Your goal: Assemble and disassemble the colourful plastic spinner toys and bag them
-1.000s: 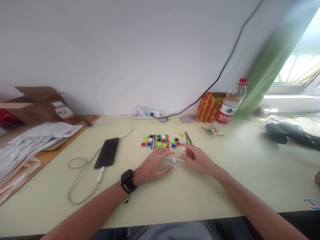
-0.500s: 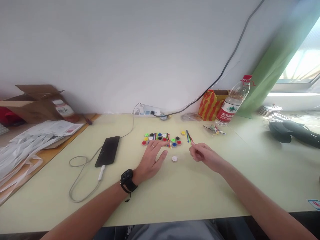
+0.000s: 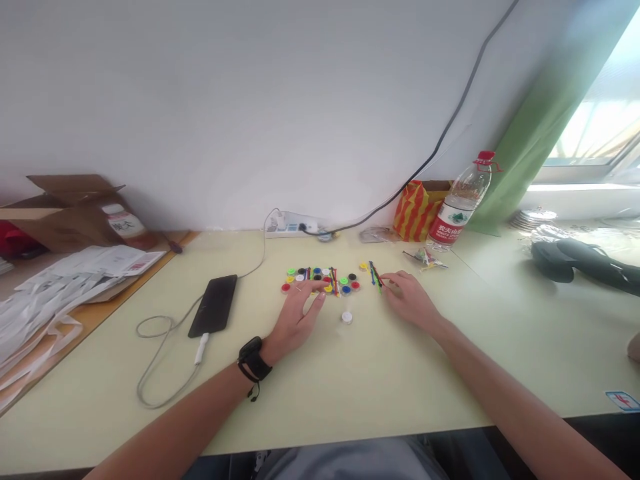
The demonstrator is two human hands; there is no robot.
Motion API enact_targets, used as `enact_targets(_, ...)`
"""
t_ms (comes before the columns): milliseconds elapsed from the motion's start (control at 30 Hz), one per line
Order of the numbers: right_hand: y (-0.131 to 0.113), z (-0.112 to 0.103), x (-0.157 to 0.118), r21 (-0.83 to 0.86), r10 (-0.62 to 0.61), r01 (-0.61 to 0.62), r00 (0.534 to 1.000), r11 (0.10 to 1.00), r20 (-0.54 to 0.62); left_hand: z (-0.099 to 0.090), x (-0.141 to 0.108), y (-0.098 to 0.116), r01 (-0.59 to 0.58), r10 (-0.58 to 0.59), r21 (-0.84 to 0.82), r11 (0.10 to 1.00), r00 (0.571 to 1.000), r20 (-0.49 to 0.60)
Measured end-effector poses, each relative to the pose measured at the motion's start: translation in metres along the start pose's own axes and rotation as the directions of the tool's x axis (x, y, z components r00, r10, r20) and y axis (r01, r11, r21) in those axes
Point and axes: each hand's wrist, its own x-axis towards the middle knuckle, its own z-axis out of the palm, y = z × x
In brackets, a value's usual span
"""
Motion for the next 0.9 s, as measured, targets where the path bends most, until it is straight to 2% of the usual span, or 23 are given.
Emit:
enact_targets(233,0.013,0.008,0.008,-0.014,-0.042,0.042,0.999,0.999,0.025,0.0,-0.001,0.001,-0.003,0.003,0.004,1.0,1.0,0.015)
enact_targets(367,0.021,0.01,0.015,0.008,-0.009,0.009,1.0,1.0,0.0,-0.002,0.001,0.001,-0.005,0.005,0.014,1.0,1.0,0.013)
enact_targets(500,0.026,0.007,0.017,0.03,0.014,-0.014,1.0,0.999,-0.014,-0.005,0.004,-0.003,0.002,-0.001,0.027,1.0,1.0,-0.026)
enact_targets(733,0.031,-0.002,0.018,-0.045,0.02,-0.021,0.999,0.999,-0.024,-0.006,0.006,-0.01,0.014,-0.012,0.045,0.999,0.999,-0.042)
enact_targets(900,0.034,-0.01,0.021,-0.056,0.019,-0.028,0.987,0.998,-0.157,-0.006,0.007,-0.011,-0.016,0.02,0.059,0.998,0.997,-0.078)
